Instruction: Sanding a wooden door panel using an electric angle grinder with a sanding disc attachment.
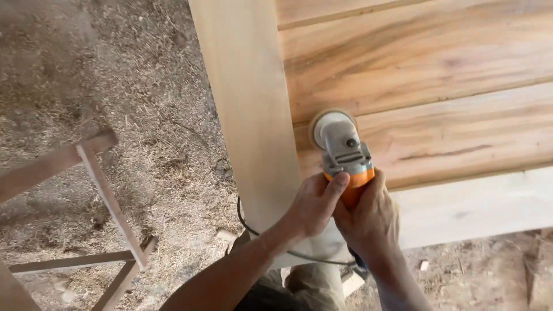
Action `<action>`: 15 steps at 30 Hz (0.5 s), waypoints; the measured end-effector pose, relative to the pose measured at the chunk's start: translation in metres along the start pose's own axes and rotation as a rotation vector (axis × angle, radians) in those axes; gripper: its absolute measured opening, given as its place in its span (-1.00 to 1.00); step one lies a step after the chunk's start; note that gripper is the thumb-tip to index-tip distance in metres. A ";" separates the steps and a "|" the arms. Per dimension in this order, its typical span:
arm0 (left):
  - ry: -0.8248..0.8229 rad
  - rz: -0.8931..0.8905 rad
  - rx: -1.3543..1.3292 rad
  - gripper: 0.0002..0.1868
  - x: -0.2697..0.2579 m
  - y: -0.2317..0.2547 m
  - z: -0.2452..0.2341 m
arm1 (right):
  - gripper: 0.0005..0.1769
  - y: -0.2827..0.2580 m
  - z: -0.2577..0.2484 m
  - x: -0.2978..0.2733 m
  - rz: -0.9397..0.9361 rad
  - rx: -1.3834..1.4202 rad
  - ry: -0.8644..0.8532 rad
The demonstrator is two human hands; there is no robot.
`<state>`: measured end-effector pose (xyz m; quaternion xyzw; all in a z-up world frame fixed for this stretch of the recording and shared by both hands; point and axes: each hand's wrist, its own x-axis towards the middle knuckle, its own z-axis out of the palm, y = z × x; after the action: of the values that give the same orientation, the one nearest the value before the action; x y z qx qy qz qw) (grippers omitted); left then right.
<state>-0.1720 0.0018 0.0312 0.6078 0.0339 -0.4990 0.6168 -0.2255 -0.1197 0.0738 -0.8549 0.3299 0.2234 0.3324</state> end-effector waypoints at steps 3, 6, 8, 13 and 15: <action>0.005 0.039 -0.030 -0.28 0.003 0.000 -0.011 | -0.34 -0.008 0.005 0.007 -0.096 -0.060 0.041; 0.016 -0.012 0.005 -0.26 0.004 -0.001 -0.022 | -0.31 -0.022 0.008 0.013 -0.111 -0.081 0.031; 0.018 -0.016 -0.019 -0.25 0.005 -0.004 -0.027 | -0.31 -0.028 0.010 0.014 -0.093 -0.081 0.020; -0.017 -0.061 0.015 -0.25 -0.001 -0.002 -0.034 | -0.34 -0.030 0.014 0.009 -0.039 -0.034 -0.009; -0.028 -0.058 0.021 -0.25 -0.009 -0.007 -0.028 | -0.34 -0.022 0.016 0.000 -0.021 -0.071 -0.016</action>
<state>-0.1652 0.0308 0.0253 0.6058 0.0377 -0.5257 0.5961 -0.2124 -0.0963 0.0721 -0.8677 0.3100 0.2382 0.3070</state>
